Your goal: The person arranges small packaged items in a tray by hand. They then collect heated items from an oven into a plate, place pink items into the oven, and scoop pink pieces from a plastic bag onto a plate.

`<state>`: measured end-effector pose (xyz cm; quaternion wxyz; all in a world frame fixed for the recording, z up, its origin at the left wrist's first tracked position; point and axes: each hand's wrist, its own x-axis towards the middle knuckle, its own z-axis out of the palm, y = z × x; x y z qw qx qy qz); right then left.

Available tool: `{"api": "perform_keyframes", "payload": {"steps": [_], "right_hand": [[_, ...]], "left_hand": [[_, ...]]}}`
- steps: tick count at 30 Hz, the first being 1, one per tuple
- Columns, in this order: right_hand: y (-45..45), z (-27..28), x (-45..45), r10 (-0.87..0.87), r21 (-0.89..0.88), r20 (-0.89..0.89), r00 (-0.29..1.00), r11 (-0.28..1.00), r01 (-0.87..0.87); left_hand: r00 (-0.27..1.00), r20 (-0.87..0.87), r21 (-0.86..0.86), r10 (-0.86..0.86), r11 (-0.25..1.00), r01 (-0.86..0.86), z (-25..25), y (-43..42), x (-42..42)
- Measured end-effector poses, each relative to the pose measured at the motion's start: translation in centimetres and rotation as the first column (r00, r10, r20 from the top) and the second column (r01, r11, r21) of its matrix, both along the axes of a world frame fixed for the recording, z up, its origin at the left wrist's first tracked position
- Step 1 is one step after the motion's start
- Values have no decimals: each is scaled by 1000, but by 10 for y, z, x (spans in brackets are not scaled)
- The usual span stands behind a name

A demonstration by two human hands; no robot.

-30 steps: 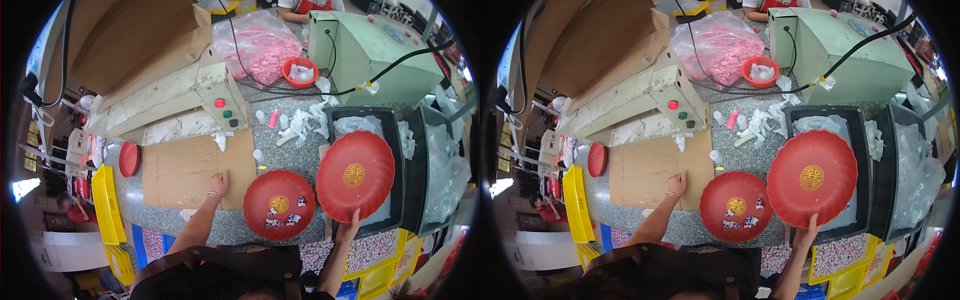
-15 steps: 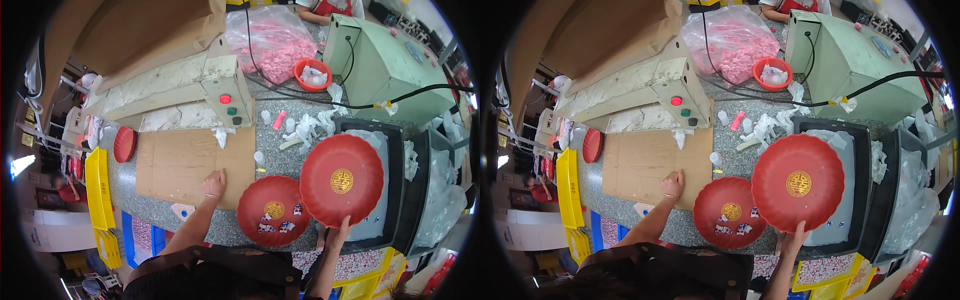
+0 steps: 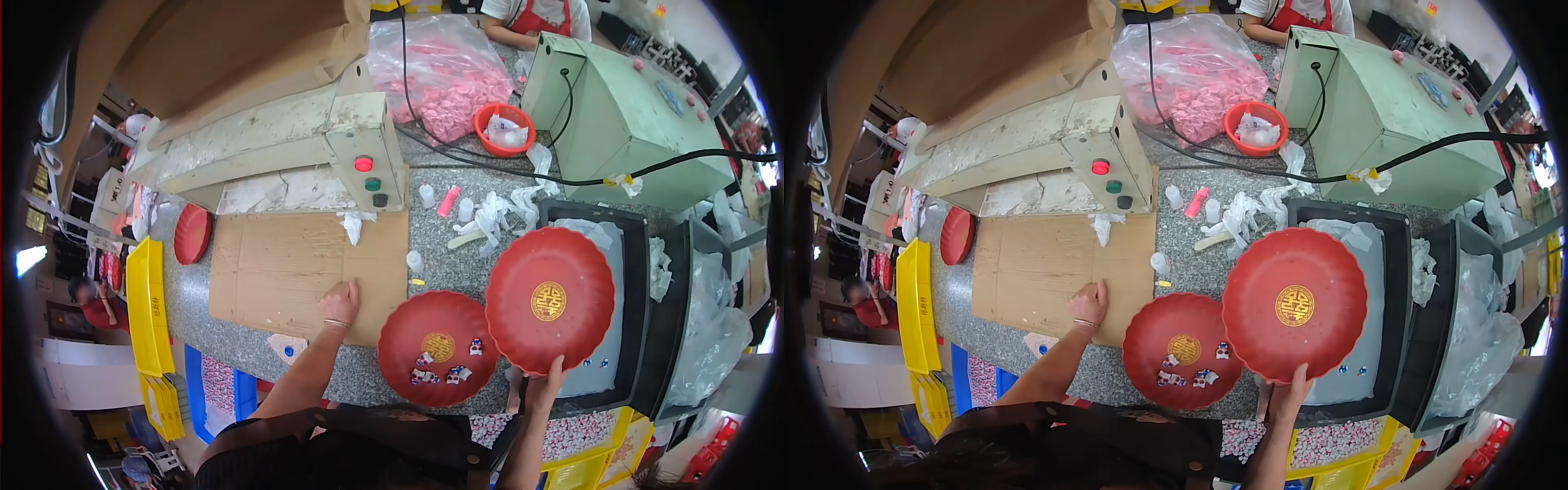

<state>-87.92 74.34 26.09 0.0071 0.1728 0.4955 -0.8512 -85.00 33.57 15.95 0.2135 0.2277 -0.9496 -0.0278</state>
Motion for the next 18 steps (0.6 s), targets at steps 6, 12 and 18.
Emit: {"api": "perform_keyframes", "payload": {"steps": [6, 12, 18], "right_hand": [[1, -2, 0, -37, 3, 6, 999, 999, 37], [5, -8, 0, -37, -6, 12, 999, 999, 37], [3, -5, -1, -52, -30, 29, 998, 998, 53]], "left_hand": [[1000, 16, -6, 4, 1000, -4, 0, 0, 1], [1000, 20, -19, 0, 1000, 0, -6, -3, 3], [1000, 17, 5, 5, 1000, -5, -5, -2, 2]]}}
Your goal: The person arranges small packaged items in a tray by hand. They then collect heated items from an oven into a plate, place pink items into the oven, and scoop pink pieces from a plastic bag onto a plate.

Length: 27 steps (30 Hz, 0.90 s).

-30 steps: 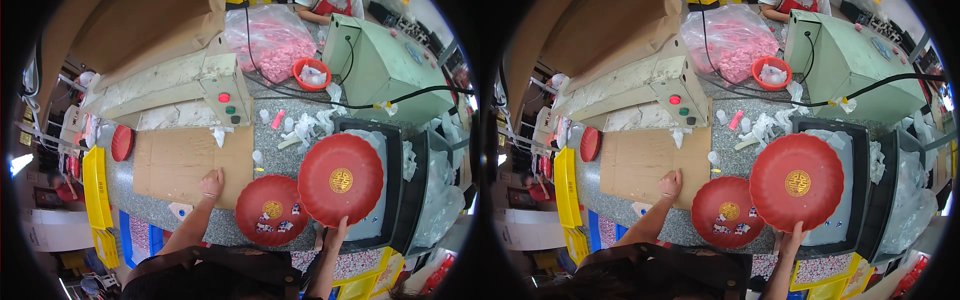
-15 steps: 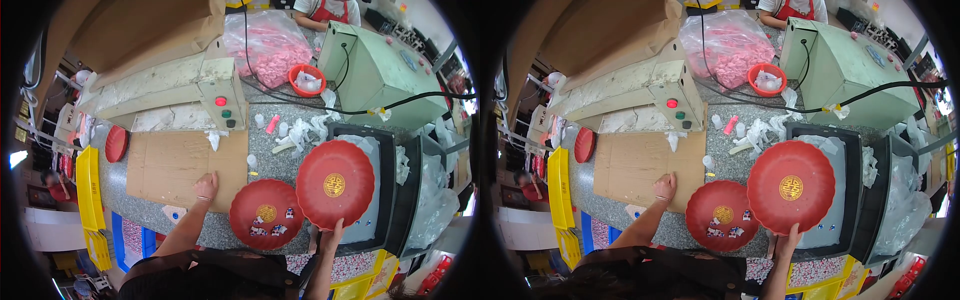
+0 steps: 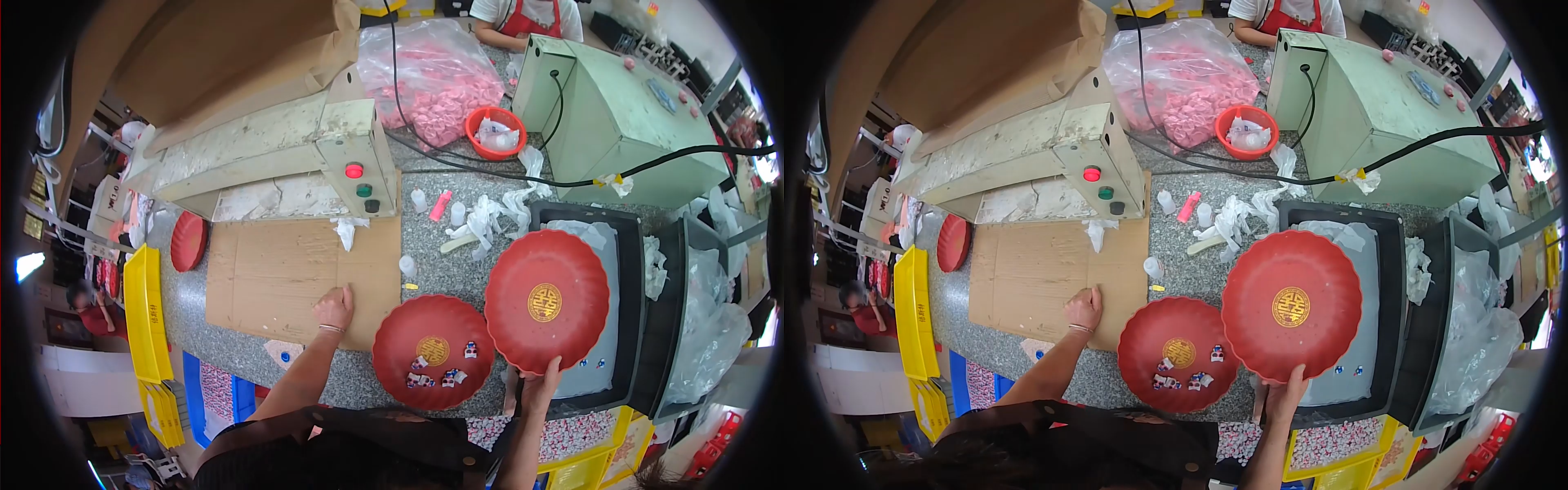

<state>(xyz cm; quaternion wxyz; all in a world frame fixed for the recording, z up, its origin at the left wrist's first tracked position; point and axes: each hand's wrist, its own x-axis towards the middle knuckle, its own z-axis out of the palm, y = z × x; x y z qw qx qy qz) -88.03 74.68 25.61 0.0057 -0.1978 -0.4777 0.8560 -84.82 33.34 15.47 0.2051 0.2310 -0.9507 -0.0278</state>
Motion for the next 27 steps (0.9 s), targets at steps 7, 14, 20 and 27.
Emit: {"api": "perform_keyframes", "payload": {"steps": [7, 14, 20, 27], "right_hand": [[0, 10, 2, 88, 2, -49, 995, 996, -88], [-54, 88, -29, 336, 2, 22, 942, 942, -336], [-139, 119, -99, 379, -147, -40, 925, 913, -380], [-172, 112, -147, 330, -52, -127, 935, 940, -338]], "left_hand": [[1000, -15, 27, -4, 1000, 4, 4, 2, 0], [1000, -19, 16, -8, 1000, 8, 4, 0, 1], [999, -44, -9, -18, 1000, 17, 2, -1, -2], [1000, -24, 15, 12, 1000, -11, 6, 3, 2]]}}
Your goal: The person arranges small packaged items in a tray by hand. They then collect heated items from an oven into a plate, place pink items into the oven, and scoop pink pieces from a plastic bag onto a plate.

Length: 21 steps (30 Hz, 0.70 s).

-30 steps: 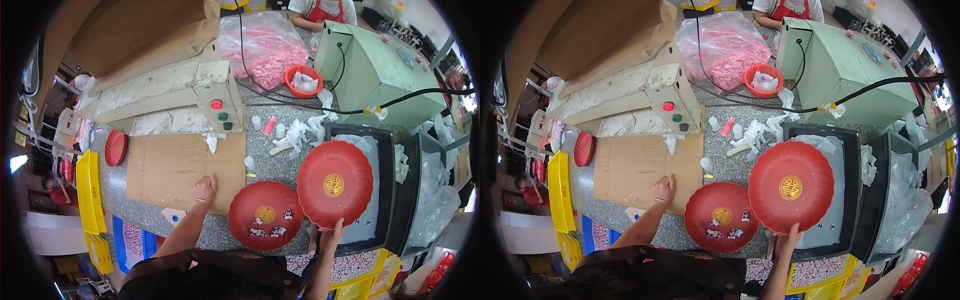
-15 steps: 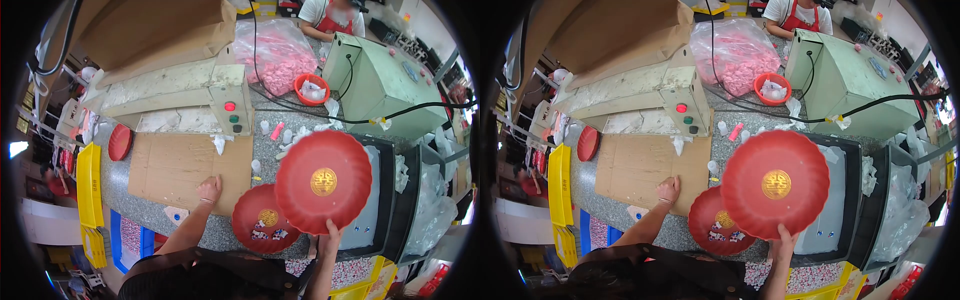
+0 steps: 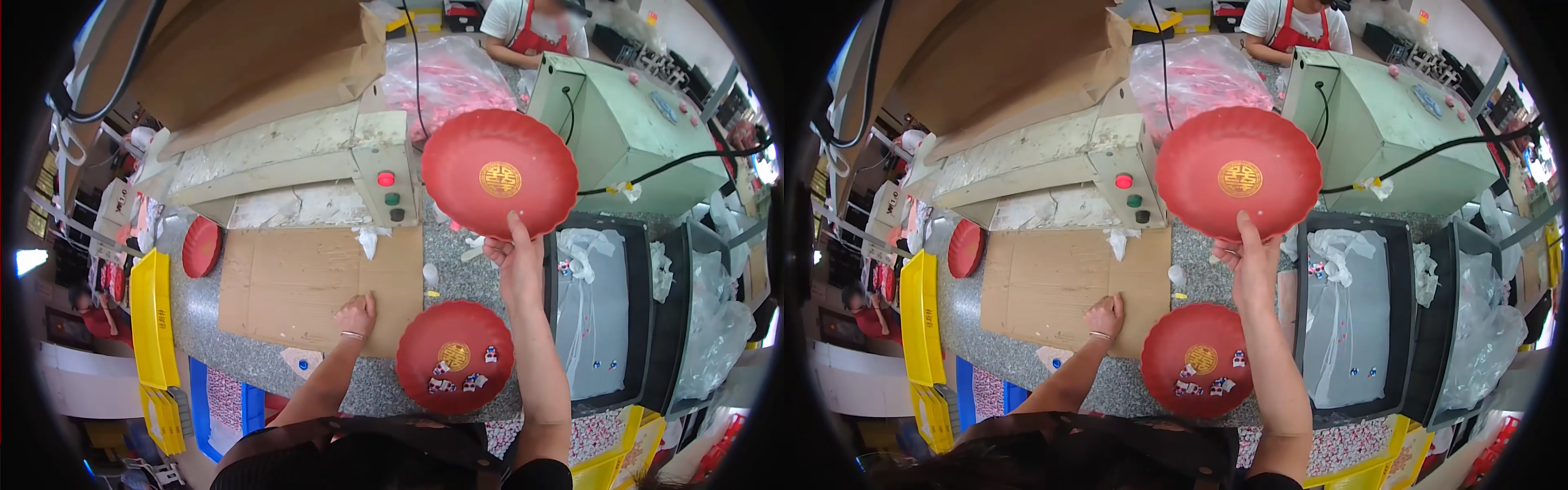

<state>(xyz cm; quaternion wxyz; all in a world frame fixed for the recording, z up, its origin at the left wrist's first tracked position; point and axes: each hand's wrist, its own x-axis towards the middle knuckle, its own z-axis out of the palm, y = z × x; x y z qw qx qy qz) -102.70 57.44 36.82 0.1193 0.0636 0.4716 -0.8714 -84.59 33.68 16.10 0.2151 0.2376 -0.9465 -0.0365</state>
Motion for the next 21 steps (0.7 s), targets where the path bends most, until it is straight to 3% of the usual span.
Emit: {"api": "perform_keyframes", "payload": {"steps": [1, 21], "right_hand": [[-5, -1, -6, -39, 68, -5, 999, 997, 40], [-33, -34, -36, -93, -3, 35, 995, 996, 93]], "left_hand": [[1000, 9, 0, 4, 1000, -4, -1, -1, -2], [1000, 21, 38, -5, 999, 4, -1, -4, -1]]}}
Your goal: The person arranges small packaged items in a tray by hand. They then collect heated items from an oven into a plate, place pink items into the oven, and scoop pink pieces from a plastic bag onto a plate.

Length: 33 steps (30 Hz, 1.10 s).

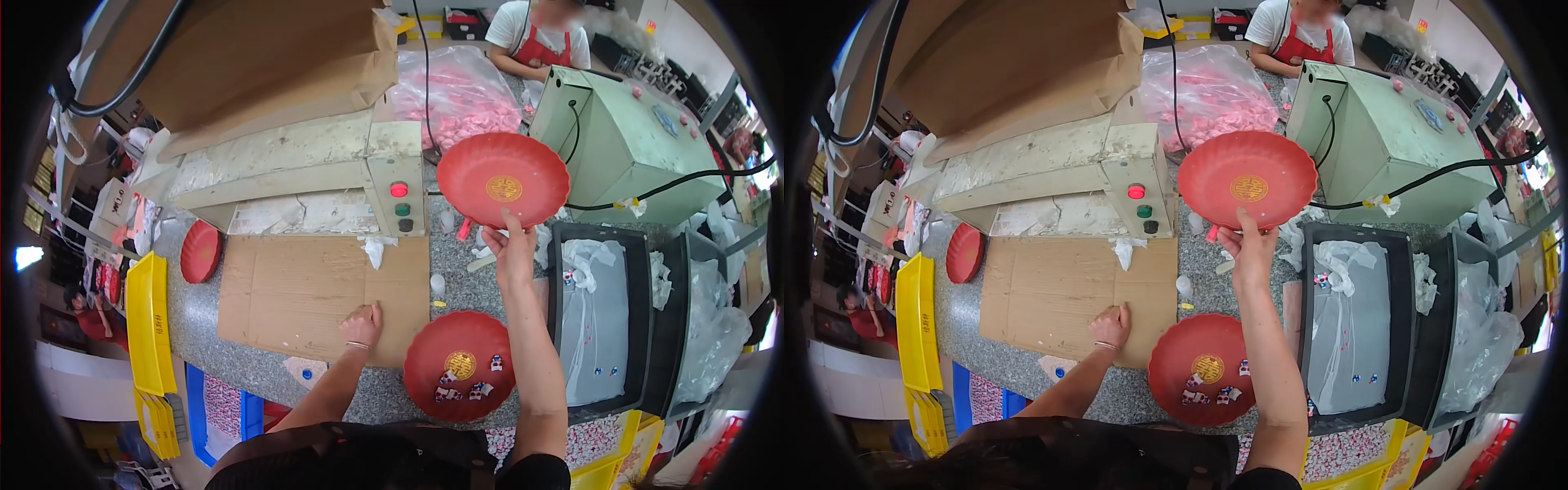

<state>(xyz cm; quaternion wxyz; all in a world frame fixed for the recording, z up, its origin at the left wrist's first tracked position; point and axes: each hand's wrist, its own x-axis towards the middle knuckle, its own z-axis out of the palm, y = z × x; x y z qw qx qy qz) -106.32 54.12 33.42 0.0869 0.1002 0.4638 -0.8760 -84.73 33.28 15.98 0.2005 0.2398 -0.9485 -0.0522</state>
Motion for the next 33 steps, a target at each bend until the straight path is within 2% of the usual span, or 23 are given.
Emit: {"api": "perform_keyframes", "payload": {"steps": [7, 16, 19, 22, 33], "right_hand": [[-5, 6, -5, -28, 2, 53, 998, 1000, 28], [-18, 4, -28, -2, -9, -8, 1000, 1000, 2], [-24, 5, -42, -59, 3, 6, 998, 998, 59], [-21, 0, -54, 0, -31, 24, 1000, 1000, 1], [-19, -8, -57, -40, -9, 46, 998, 999, 40]], "left_hand": [[1000, -6, 13, -7, 1000, 7, 1, 1, 0], [1000, -25, 2, -14, 1000, 14, 1, 0, 0], [1000, -25, -7, -11, 1000, 11, 3, 1, -1], [999, -33, 7, -12, 1000, 12, 1, 0, -1], [999, -40, -12, -23, 1000, 22, 1, 0, 0]]}}
